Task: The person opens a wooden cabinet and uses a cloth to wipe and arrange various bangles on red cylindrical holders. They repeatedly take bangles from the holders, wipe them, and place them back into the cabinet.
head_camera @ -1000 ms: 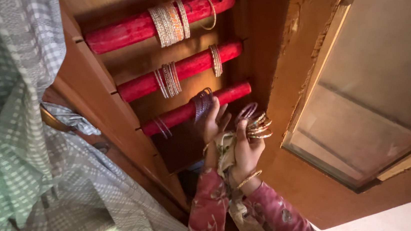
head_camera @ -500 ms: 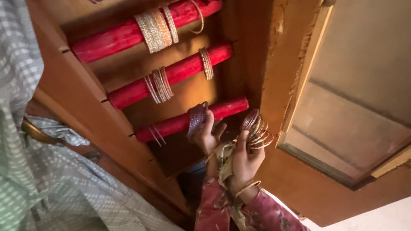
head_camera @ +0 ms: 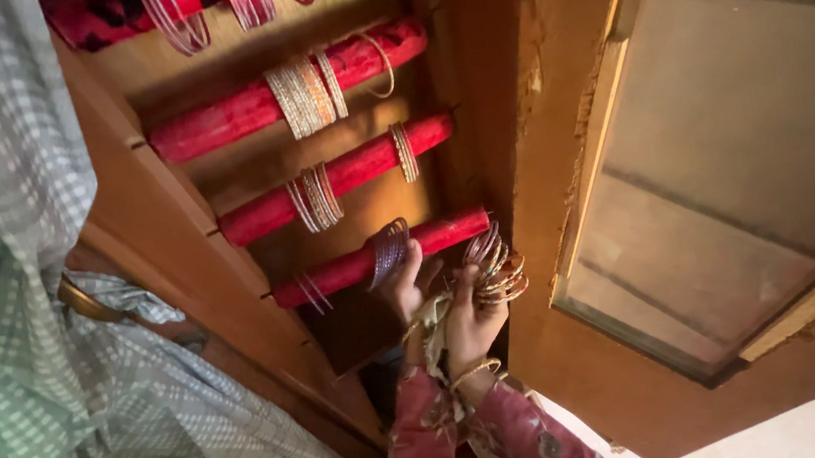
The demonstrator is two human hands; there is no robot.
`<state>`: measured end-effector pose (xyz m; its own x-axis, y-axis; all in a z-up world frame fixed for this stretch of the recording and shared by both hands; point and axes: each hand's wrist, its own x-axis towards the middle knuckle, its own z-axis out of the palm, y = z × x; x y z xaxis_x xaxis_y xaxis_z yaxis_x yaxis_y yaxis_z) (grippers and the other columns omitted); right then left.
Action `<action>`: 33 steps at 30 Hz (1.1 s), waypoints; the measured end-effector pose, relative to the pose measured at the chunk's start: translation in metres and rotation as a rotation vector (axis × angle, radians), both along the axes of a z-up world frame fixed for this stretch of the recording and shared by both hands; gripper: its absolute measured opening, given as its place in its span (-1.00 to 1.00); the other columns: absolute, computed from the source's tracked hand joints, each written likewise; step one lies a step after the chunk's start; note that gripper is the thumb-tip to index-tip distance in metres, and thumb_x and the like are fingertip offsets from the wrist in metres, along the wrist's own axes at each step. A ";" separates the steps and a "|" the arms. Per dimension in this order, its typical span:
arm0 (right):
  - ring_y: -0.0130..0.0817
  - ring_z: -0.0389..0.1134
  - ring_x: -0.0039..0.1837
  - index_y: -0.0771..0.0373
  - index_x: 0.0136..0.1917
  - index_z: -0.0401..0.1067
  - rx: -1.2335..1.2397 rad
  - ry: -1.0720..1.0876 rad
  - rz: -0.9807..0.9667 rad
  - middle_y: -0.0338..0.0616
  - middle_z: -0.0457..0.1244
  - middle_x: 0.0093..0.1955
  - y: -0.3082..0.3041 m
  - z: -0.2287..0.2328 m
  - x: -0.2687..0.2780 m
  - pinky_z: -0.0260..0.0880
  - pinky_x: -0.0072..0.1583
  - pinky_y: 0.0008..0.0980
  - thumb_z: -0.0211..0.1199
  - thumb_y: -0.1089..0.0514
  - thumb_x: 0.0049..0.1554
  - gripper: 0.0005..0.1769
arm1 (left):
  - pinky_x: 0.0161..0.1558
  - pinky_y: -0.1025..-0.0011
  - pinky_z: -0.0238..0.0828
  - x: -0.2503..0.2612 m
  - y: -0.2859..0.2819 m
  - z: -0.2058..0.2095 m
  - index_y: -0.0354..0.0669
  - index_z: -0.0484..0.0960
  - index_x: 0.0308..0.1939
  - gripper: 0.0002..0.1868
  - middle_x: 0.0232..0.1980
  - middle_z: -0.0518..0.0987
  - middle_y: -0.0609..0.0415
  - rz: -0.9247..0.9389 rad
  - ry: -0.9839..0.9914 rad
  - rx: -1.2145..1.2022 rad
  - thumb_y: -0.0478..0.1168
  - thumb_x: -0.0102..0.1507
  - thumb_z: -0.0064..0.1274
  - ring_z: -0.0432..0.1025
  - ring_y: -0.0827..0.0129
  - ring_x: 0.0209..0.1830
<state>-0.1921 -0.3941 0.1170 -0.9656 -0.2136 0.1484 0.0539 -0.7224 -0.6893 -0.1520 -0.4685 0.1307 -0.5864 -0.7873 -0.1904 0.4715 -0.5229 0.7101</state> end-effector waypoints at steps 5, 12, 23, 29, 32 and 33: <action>-0.54 0.37 -0.04 0.31 0.09 0.49 -0.060 0.015 0.004 -0.15 0.42 0.02 -0.009 0.012 0.002 0.39 -0.01 -0.54 0.19 0.19 0.30 -0.84 | 0.01 0.22 0.48 0.009 0.022 -0.006 -0.11 0.56 0.08 -0.60 0.00 0.56 0.07 0.104 0.030 -0.141 0.01 0.27 0.18 0.47 0.26 -0.04; -0.57 0.31 -0.01 0.35 0.15 0.52 0.101 0.105 -0.044 -0.16 0.40 0.06 -0.002 0.020 0.005 0.33 0.02 -0.55 0.14 0.17 0.38 -0.77 | 0.03 0.23 0.48 0.019 0.026 -0.011 -0.13 0.56 0.10 -0.60 0.02 0.56 0.06 0.160 0.055 -0.233 -0.02 0.28 0.18 0.47 0.27 -0.02; -0.60 0.29 -0.06 0.33 0.15 0.46 0.086 0.050 -0.066 -0.19 0.39 0.06 -0.006 0.006 0.000 0.31 -0.04 -0.55 0.14 0.16 0.34 -0.78 | 0.07 0.26 0.47 0.015 0.029 -0.018 -0.18 0.55 0.13 -0.59 0.05 0.56 0.05 0.180 0.071 -0.274 -0.07 0.28 0.17 0.47 0.28 0.02; -0.57 0.16 -0.24 0.32 0.15 0.49 -0.024 -0.070 0.031 -0.24 0.31 -0.15 -0.005 0.014 0.004 0.13 -0.21 -0.53 0.15 0.15 0.35 -0.78 | 0.08 0.27 0.46 0.010 0.032 -0.025 -0.20 0.54 0.15 -0.59 0.07 0.57 0.04 0.194 0.082 -0.291 -0.09 0.29 0.17 0.47 0.28 0.04; -0.61 0.09 -0.32 0.28 0.12 0.51 -0.034 -0.145 0.076 -0.32 0.24 -0.28 -0.005 0.025 0.002 0.04 -0.29 -0.56 0.15 0.14 0.34 -0.79 | 0.09 0.28 0.46 -0.002 0.026 -0.023 -0.21 0.54 0.15 -0.59 0.08 0.57 0.04 0.200 0.111 -0.311 -0.11 0.29 0.17 0.47 0.29 0.05; -0.64 0.08 -0.32 0.27 0.11 0.52 -0.022 -0.144 0.070 -0.36 0.22 -0.29 -0.005 0.027 0.002 0.03 -0.29 -0.58 0.16 0.14 0.34 -0.79 | 0.10 0.28 0.46 -0.006 0.022 -0.021 -0.21 0.54 0.16 -0.59 0.08 0.57 0.04 0.200 0.118 -0.319 -0.11 0.29 0.17 0.47 0.29 0.05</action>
<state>-0.1905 -0.3986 0.1443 -0.9602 -0.2789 0.0147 0.2015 -0.7282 -0.6551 -0.1585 -0.4461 0.1092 -0.4184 -0.8971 0.1418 0.6302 -0.1742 0.7567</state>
